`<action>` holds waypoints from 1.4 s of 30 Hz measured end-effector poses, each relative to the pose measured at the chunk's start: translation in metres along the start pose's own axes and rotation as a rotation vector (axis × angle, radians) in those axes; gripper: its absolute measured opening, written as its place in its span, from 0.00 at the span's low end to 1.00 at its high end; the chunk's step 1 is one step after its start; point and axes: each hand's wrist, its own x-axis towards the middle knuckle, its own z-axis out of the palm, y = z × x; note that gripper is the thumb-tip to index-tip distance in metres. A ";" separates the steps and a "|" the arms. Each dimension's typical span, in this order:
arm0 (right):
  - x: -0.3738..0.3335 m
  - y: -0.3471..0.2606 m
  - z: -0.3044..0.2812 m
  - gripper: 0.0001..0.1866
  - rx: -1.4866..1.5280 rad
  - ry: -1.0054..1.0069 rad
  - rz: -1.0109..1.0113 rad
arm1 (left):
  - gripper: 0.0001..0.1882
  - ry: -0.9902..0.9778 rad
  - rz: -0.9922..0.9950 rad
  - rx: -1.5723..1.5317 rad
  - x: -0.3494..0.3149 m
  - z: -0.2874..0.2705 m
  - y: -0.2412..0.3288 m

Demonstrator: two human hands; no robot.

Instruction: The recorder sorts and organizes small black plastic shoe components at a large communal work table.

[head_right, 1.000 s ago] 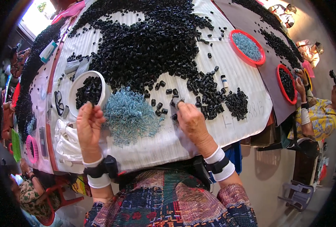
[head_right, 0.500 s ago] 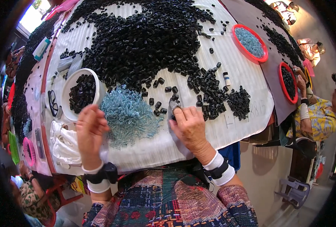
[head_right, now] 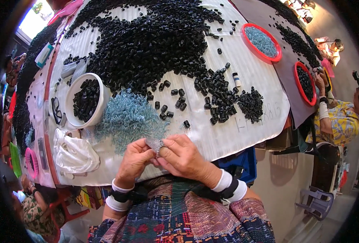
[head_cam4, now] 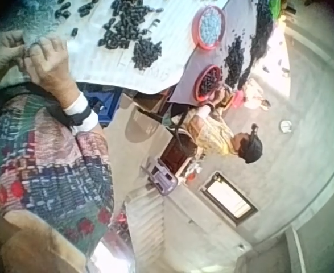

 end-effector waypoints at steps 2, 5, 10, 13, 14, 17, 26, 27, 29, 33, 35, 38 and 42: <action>-0.005 0.013 -0.004 0.14 0.003 0.020 0.011 | 0.09 0.018 -0.023 0.029 -0.004 -0.003 -0.001; -0.005 0.041 -0.018 0.14 -0.209 0.063 0.134 | 0.09 0.109 -0.001 -0.015 -0.005 0.004 0.003; -0.001 0.049 -0.011 0.10 -0.306 -0.082 0.054 | 0.08 0.137 -0.003 -0.059 -0.004 0.006 0.002; -0.002 0.052 -0.005 0.09 -0.355 -0.129 0.048 | 0.08 0.159 -0.014 -0.024 -0.005 0.006 0.001; -0.003 0.053 -0.004 0.09 -0.368 -0.122 0.052 | 0.08 0.163 -0.012 -0.022 -0.005 0.006 0.000; -0.001 0.057 -0.003 0.10 -0.321 -0.036 0.072 | 0.08 0.164 0.015 -0.018 -0.002 0.007 -0.001; 0.011 0.004 -0.004 0.13 0.674 0.235 0.592 | 0.11 0.135 0.055 0.051 -0.003 0.019 0.004; 0.010 0.003 -0.003 0.13 0.675 0.232 0.592 | 0.10 0.135 0.084 0.054 -0.003 0.021 0.005; 0.007 0.004 0.000 0.12 0.622 0.229 0.561 | 0.10 0.142 0.114 0.054 -0.004 0.025 0.003; 0.005 0.002 -0.002 0.11 0.558 0.190 0.525 | 0.11 0.117 0.193 0.093 -0.002 0.027 0.000; 0.005 0.000 0.000 0.11 0.486 0.230 0.482 | 0.11 0.116 0.206 0.096 -0.002 0.026 -0.002; 0.005 0.001 -0.003 0.12 0.293 0.156 0.350 | 0.11 0.113 0.235 0.084 -0.003 0.024 -0.004; -0.003 -0.005 -0.006 0.16 0.369 0.118 0.468 | 0.11 0.113 0.240 0.084 -0.002 0.023 -0.006</action>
